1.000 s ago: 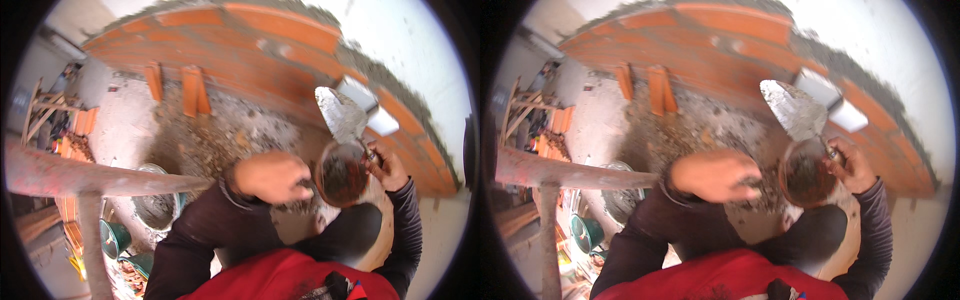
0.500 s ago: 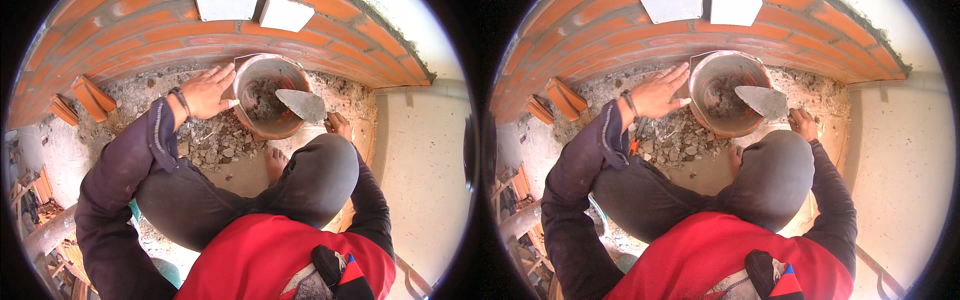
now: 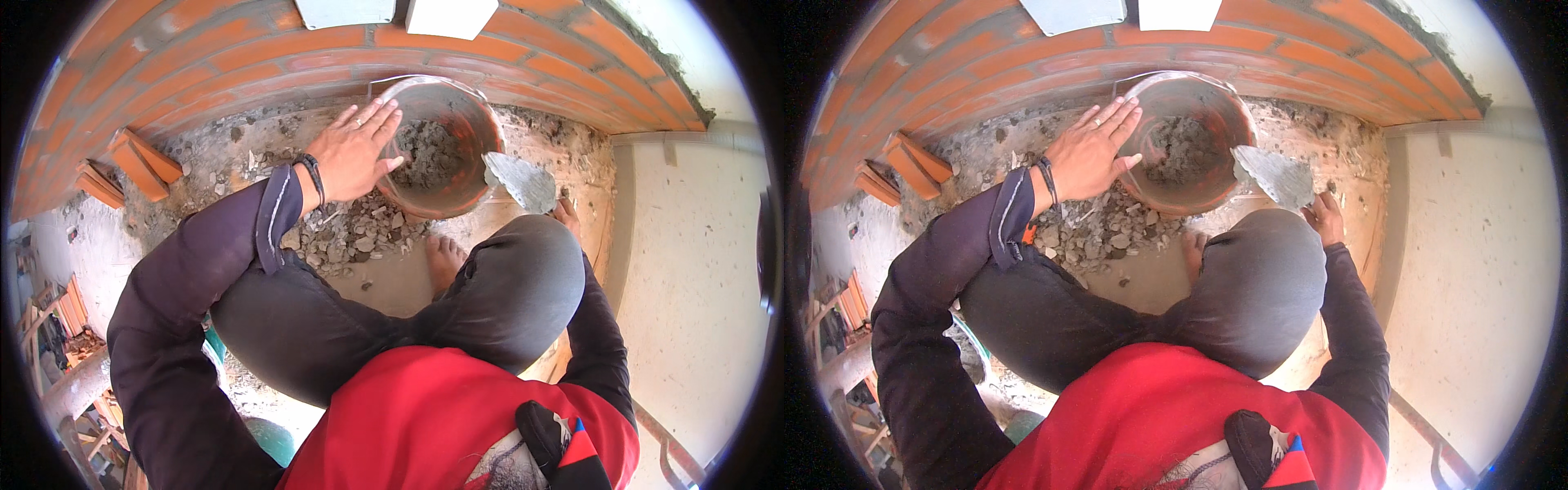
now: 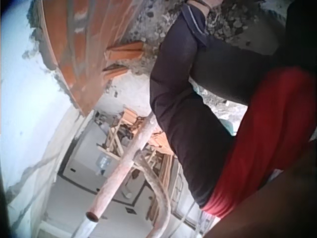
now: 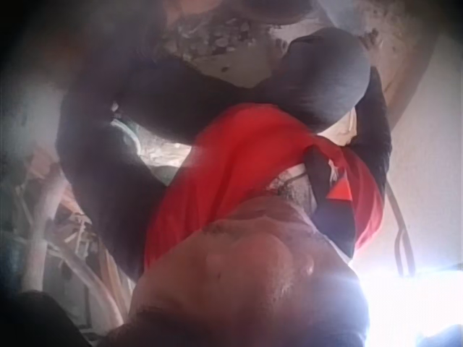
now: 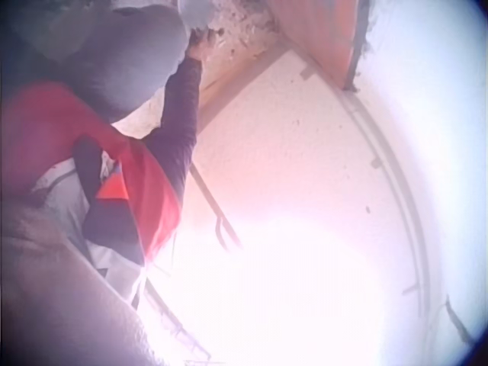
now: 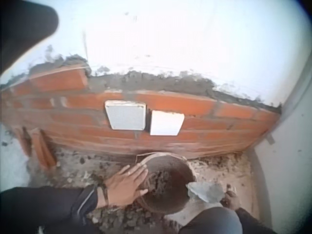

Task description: The person applies mortar to a brick using a trowel and then presses it into place on a partially constructed wall.

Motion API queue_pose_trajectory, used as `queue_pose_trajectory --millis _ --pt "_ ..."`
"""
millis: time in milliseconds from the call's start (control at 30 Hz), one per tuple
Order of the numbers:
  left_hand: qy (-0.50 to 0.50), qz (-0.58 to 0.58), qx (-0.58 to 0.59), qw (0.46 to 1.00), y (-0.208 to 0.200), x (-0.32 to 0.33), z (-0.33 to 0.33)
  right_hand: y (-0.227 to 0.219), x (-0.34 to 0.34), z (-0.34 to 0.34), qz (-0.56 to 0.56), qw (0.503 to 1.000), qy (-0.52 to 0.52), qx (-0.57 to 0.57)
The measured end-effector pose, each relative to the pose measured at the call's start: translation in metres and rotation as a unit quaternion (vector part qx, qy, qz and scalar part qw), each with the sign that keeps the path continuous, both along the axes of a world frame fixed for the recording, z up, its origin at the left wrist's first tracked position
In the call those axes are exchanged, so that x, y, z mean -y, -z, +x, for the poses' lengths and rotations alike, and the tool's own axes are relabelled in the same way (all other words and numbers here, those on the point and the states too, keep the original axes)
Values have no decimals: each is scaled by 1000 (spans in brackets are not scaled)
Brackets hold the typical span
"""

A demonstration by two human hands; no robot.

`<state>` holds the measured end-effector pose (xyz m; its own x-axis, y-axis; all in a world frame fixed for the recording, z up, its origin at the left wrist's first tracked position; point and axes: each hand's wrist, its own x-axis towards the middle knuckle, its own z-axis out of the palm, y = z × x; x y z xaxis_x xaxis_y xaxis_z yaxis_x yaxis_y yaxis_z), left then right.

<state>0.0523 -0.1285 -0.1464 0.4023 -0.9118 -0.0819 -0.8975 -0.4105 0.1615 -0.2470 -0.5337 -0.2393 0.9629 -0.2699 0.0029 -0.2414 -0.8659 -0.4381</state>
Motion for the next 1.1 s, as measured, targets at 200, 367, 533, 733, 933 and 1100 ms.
queue_pose_trajectory --millis 200,367,533,733,933,1100 --pt "8 -26 -41 999 -9 -17 17 -21 40 -41 31 992 113 45" --pt "-47 124 -219 967 -116 -32 8 -137 -33 56 46 999 22 15" --pt "66 -48 -160 984 -173 -60 -80 -245 -175 197 155 960 -230 36" --pt "46 -44 -318 946 -146 -77 -126 -241 -336 317 359 877 -311 -71" --pt "-52 26 -235 970 -132 -102 -116 -193 -434 376 284 905 -289 125" --pt "-38 19 -248 968 -130 -116 -115 -172 -451 386 253 915 -289 123"
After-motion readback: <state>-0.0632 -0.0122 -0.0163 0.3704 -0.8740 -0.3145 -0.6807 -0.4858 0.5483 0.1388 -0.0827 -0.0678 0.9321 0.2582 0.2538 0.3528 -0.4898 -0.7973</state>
